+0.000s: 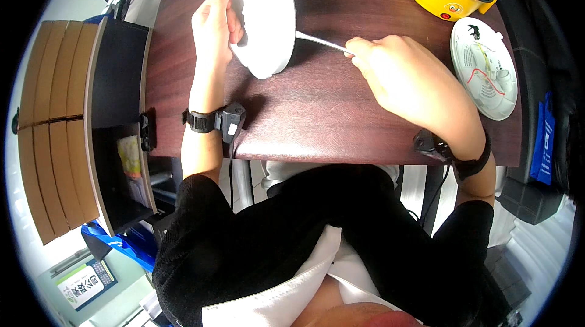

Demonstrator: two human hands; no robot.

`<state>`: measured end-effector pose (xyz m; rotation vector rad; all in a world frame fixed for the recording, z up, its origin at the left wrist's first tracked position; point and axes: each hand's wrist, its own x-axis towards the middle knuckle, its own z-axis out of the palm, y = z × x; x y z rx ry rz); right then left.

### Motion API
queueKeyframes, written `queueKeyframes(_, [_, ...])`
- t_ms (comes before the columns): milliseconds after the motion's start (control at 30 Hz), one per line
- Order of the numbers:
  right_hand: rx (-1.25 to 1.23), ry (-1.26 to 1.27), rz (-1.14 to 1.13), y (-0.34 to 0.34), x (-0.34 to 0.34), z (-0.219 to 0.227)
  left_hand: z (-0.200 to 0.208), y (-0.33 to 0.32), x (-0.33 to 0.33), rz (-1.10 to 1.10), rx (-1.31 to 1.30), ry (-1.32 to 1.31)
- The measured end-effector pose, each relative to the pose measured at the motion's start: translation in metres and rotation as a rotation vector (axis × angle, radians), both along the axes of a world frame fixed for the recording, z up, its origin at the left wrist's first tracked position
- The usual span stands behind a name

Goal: The person uses a screwdriver to remove screws from a white plastic lid, then separates the lid into two parts. The person places the screwdriver and removed screws on the table.

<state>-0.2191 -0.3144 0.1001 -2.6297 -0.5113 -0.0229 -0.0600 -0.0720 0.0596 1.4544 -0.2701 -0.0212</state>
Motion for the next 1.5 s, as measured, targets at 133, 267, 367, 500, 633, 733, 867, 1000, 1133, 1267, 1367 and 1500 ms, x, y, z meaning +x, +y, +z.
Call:
queueKeyframes(133, [-0.063,-0.035,0.05,-0.003,0.004,0.004,-0.005,0.0,0.004,-0.015,0.008,-0.033])
queueKeyframes(267, [-0.136,-0.142,0.032,-0.004,0.007,0.004,-0.008,0.0,0.007,0.012,0.045,-0.076])
queueKeyframes(367, [-0.231,-0.229,-0.013,-0.007,0.013,-0.002,-0.008,-0.005,0.006,0.044,0.109,-0.096])
queueKeyframes(500, [-0.099,-0.067,-0.038,-0.007,0.028,-0.009,-0.01,-0.004,0.014,0.058,0.084,0.0])
queueKeyframes(633, [-0.055,-0.084,-0.071,0.003,0.028,-0.019,-0.013,0.0,0.018,0.034,0.037,-0.005])
queueKeyframes(733, [-0.059,-0.113,-0.103,0.006,0.031,-0.036,-0.018,0.004,0.021,0.017,0.047,-0.046])
queueKeyframes(867, [-0.04,-0.065,-0.115,0.006,0.036,-0.058,-0.015,-0.003,0.02,-0.072,-0.046,0.06])
queueKeyframes(1000, [-0.098,-0.057,-0.096,0.003,0.036,-0.056,-0.013,-0.003,0.025,-0.165,-0.031,0.127])
queueKeyframes(1133, [-0.246,-0.11,-0.095,0.002,0.032,-0.057,-0.011,-0.008,0.026,-0.196,0.022,0.165])
queueKeyframes(1267, [-0.315,-0.13,-0.085,0.002,0.027,-0.048,-0.011,-0.01,0.028,-0.206,0.035,0.189])
queueKeyframes(1367, [-0.273,-0.077,-0.07,-0.001,0.027,-0.044,-0.015,-0.007,0.032,-0.26,0.038,0.158])
queueKeyframes(1500, [-0.241,-0.087,0.007,-0.013,0.033,-0.041,-0.013,-0.016,0.032,-0.269,0.089,0.174])
